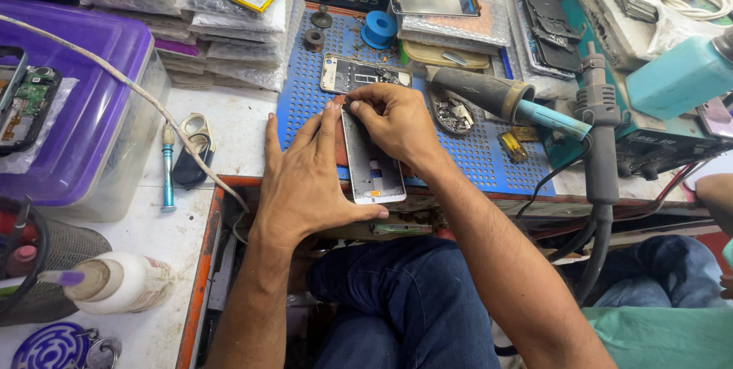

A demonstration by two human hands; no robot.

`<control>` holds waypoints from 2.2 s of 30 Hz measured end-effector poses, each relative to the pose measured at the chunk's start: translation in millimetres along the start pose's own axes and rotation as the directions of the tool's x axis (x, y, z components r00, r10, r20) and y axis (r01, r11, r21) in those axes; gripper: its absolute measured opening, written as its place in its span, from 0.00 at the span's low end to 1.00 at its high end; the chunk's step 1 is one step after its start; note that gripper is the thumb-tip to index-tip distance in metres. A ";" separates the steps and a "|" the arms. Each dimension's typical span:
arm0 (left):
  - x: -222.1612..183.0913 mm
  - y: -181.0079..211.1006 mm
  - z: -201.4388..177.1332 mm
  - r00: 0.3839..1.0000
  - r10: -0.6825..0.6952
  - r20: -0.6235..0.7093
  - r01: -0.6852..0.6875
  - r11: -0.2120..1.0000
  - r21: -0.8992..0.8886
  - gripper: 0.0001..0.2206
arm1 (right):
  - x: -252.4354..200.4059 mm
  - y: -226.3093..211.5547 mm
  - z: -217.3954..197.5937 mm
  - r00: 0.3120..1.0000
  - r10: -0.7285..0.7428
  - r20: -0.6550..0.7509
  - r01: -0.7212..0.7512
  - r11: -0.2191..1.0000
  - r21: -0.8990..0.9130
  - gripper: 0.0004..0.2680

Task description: The person cleans the inside of a white smartphone chassis using a small brush and a screwdriver. They then wipe the interior with a cloth and use a heat gun on the device.

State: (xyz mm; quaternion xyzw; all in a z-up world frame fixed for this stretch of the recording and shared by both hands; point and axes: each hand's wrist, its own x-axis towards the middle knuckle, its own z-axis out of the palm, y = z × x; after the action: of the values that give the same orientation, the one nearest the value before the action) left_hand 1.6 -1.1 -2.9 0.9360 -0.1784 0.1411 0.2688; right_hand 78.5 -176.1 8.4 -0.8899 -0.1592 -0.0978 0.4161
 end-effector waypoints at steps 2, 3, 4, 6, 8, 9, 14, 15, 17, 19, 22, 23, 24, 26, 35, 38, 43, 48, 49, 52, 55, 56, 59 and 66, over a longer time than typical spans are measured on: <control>0.4 0.2 -0.3 1.000 0.009 -0.005 -0.009 1.000 0.002 0.72 | -2.7 -3.4 0.3 0.998 -0.058 -0.022 0.057 0.998 -0.020 0.08; 0.5 -0.2 -0.8 1.000 0.010 -0.005 -0.010 1.000 0.003 0.72 | -3.5 -5.5 0.7 0.993 -0.112 -0.025 0.111 0.993 -0.043 0.08; 0.5 -0.7 -1.0 1.000 0.012 -0.003 -0.012 1.000 0.004 0.72 | -4.4 -6.8 0.7 0.986 -0.165 -0.026 0.163 0.985 -0.065 0.08; 0.2 -1.7 -0.2 1.000 0.002 0.006 -0.002 1.000 0.015 0.72 | -5.9 -7.1 1.1 0.982 -0.187 -0.023 0.184 0.979 -0.089 0.08; -0.4 -2.1 1.6 1.000 0.005 0.002 -0.005 1.000 0.017 0.72 | -7.3 -4.7 1.7 0.963 -0.263 -0.055 0.255 0.960 -0.119 0.07; -0.6 -2.1 2.1 1.000 0.012 -0.009 -0.011 1.000 0.015 0.72 | -7.5 -3.4 2.1 0.940 -0.329 -0.086 0.316 0.938 -0.141 0.06; 0.3 -0.9 -0.9 0.999 0.024 -0.027 -0.024 1.000 -0.004 0.72 | -5.2 -3.2 2.2 0.939 -0.339 -0.050 0.331 0.935 -0.130 0.06; 0.5 -0.8 -1.5 0.999 0.022 -0.026 -0.022 1.000 -0.001 0.72 | -6.1 -3.6 1.4 0.936 -0.350 -0.036 0.342 0.929 -0.138 0.05; 1.1 -0.2 -1.5 1.000 0.008 -0.014 -0.008 1.000 -0.005 0.72 | -11.5 -3.1 -1.6 0.936 -0.351 -0.024 0.344 0.927 -0.149 0.05; -0.2 0.2 -0.8 1.000 -0.023 0.010 0.023 1.000 -0.017 0.71 | -21.3 -2.4 -3.1 0.943 -0.331 -0.023 0.324 0.935 -0.147 0.04; 0.7 0.8 -2.4 0.999 -0.034 0.039 0.034 0.999 0.002 0.71 | -31.5 -5.4 -5.2 0.957 -0.292 0.005 0.291 0.955 -0.060 0.05; 0.7 1.2 -2.8 0.999 -0.030 0.031 0.030 1.000 0.003 0.71 | -35.1 -6.5 -5.8 0.940 -0.341 -0.005 0.339 0.938 -0.070 0.05; 1.3 1.6 -2.7 0.999 -0.025 0.021 0.025 1.000 0.004 0.71 | -38.5 -7.3 -6.8 0.921 -0.388 -0.015 0.386 0.919 -0.082 0.05; 1.0 1.6 -2.3 1.000 -0.021 0.007 0.021 1.000 -0.002 0.71 | -46.0 -8.8 -7.5 0.904 -0.428 -0.015 0.425 0.901 -0.086 0.05; 0.3 0.2 2.0 0.999 0.018 -0.048 -0.018 1.000 -0.002 0.66 | -77.4 -15.0 -13.4 0.952 -0.301 0.054 0.303 0.953 -0.027 0.06; 0.1 -0.6 3.4 0.997 0.047 -0.053 -0.045 0.998 0.035 0.63 | -86.8 -18.0 -16.3 0.946 -0.313 0.082 0.315 0.949 -0.014 0.06; -0.4 -2.1 4.3 0.997 0.059 -0.053 -0.056 0.997 0.052 0.62 | -98.9 -21.3 -24.3 0.931 -0.343 0.127 0.344 0.939 0.016 0.06; -1.5 -1.6 3.8 0.998 0.044 -0.042 -0.043 0.998 0.040 0.68 | -109.2 -12.1 -37.1 0.962 -0.261 0.076 0.257 0.964 0.067 0.05; -2.2 -1.3 3.4 0.999 0.033 -0.031 -0.032 0.999 0.028 0.71 | -111.8 -9.1 -38.4 0.971 -0.235 0.031 0.232 0.969 0.080 0.05; -3.8 -1.4 1.8 0.999 0.041 -0.023 -0.040 0.999 0.019 0.76 | -118.2 0.6 -38.0 0.969 0.139 -0.203 -0.046 0.913 0.406 0.11; -7.4 -3.1 4.4 0.985 0.109 -0.130 -0.112 0.994 -0.010 0.77 | -127.1 7.5 -31.4 0.946 0.213 -0.245 -0.160 0.963 0.217 0.06; -9.3 -5.4 5.5 0.980 0.120 -0.156 -0.126 0.991 -0.031 0.76 | -131.2 7.8 -27.5 0.939 0.205 -0.276 -0.138 0.960 0.244 0.06; -15.8 -13.3 8.9 0.958 0.153 -0.242 -0.177 0.981 -0.080 0.74 | -140.6 2.1 -12.5 0.918 0.205 -0.339 -0.123 0.961 0.248 0.09; -30.7 -13.4 11.3 0.883 0.101 -0.459 -0.296 0.877 -0.378 0.57 | -139.2 -12.8 18.3 0.864 0.353 -0.359 -0.041 0.761 0.648 0.16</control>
State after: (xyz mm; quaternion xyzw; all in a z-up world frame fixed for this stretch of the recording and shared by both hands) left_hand -18.5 11.2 -29.3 0.7735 -0.2398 0.3256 0.4879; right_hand -54.9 -182.4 -36.8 -0.6653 0.0187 -0.2024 0.7183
